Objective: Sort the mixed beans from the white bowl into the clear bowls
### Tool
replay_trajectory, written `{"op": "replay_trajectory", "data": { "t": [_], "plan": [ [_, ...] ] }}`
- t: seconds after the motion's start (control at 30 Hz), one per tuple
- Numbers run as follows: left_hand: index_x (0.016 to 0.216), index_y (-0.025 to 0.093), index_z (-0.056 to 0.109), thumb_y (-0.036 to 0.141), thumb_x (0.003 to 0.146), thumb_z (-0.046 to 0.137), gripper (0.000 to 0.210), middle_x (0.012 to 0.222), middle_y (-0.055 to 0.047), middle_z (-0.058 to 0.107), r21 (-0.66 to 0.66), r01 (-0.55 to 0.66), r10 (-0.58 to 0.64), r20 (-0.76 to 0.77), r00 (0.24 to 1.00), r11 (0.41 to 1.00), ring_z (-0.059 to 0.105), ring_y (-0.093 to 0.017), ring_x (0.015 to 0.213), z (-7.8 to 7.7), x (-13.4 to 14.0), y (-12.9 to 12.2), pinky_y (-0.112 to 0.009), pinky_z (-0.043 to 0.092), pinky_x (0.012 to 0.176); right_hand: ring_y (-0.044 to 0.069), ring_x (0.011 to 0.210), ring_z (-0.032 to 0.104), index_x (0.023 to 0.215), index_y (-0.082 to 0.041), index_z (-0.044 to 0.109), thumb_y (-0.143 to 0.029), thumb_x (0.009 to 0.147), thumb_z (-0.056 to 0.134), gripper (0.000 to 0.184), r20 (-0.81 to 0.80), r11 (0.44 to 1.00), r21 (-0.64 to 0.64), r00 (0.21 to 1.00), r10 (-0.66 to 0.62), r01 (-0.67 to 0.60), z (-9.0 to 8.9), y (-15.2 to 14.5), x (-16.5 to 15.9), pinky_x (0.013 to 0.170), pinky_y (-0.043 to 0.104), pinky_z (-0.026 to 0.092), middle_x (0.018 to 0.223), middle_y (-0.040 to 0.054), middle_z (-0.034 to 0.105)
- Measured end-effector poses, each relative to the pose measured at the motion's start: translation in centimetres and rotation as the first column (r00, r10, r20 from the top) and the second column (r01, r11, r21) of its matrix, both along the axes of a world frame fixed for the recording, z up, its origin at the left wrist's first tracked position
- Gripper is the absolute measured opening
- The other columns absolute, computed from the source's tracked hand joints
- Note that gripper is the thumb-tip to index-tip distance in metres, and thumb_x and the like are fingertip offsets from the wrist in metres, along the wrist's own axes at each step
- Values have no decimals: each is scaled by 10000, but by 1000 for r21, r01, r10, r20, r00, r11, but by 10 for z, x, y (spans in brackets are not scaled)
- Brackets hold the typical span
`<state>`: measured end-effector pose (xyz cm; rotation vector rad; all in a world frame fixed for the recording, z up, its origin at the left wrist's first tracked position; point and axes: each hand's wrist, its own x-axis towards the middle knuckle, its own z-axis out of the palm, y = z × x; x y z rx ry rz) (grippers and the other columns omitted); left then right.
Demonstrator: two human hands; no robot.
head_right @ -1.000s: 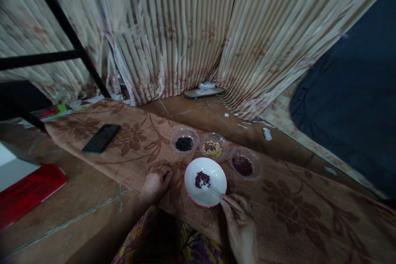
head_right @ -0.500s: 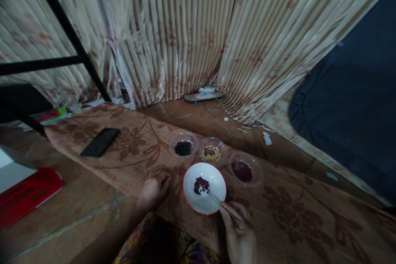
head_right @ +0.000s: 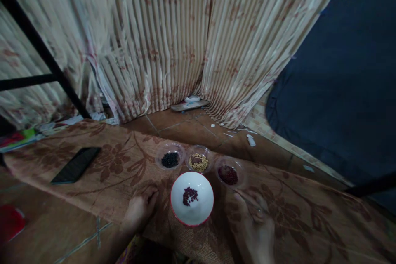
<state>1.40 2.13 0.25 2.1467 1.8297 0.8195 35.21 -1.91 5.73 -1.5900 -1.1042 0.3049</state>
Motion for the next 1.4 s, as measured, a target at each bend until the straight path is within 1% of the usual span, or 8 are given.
{"op": "replay_trajectory", "data": {
  "t": [0.07,0.13,0.3,0.43,0.5,0.67,0.77,1.4],
  "plan": [
    [856,218,672,273,935,432,258,856,-47,704,7,3,-3,0,1000,1000,647,-224,841,0,-1,0,-359,482,783,275,974,643,823,-172,751,-525,766,660,369,73,999,46,997,-28,25,4,15,16,872,403,496,993,127,727],
    [858,222,675,286,935,432,263,869,-46,709,8,6,-6,-2,1000,1000,651,-226,844,-1,-2,1,-362,484,781,284,964,647,813,-173,756,-545,768,641,392,89,998,23,994,-57,55,5,25,25,887,427,489,957,130,733],
    [849,217,666,276,938,426,263,871,-48,710,-1,9,-9,-18,1000,1000,651,-225,845,0,-2,0,-366,474,796,291,1011,638,843,-174,759,-530,781,629,385,46,997,-23,997,-67,68,3,16,9,929,446,467,1004,130,728],
    [843,210,656,249,929,450,226,886,-52,705,-19,6,-7,-25,1000,1000,641,-223,867,1,0,-1,-362,460,814,252,939,671,979,-176,740,-494,771,671,386,-141,992,-114,989,46,-62,-4,-8,-10,806,361,525,1080,111,714],
    [832,207,649,240,926,461,213,884,-52,702,-14,6,-6,-22,1000,1000,634,-215,854,2,1,-1,-355,453,813,238,977,661,988,-199,742,-492,756,695,377,-175,972,-177,977,124,-155,-10,-17,-15,817,332,529,1136,93,693],
    [827,201,637,233,926,481,187,859,-49,687,-20,2,-2,-5,1000,1000,620,-205,842,3,2,-2,-341,444,805,226,1089,609,901,-245,772,-524,780,663,323,-11,894,-311,942,336,-323,-20,-25,-23,895,307,513,1169,70,634],
    [839,202,638,229,932,478,187,871,-49,682,-33,4,-4,1,1000,999,615,-206,856,2,3,-3,-343,441,817,217,1087,603,921,-259,771,-541,807,626,338,-9,863,-336,918,396,-376,-21,-23,-27,883,300,520,1184,67,598],
    [867,205,640,242,940,474,186,885,-46,681,-41,-9,8,-12,1000,999,607,-211,867,2,3,-4,-348,439,828,220,1060,600,925,-246,770,-549,781,657,354,-44,866,-334,924,379,-371,-29,-17,-24,879,319,528,1151,63,602]
  ]
}}
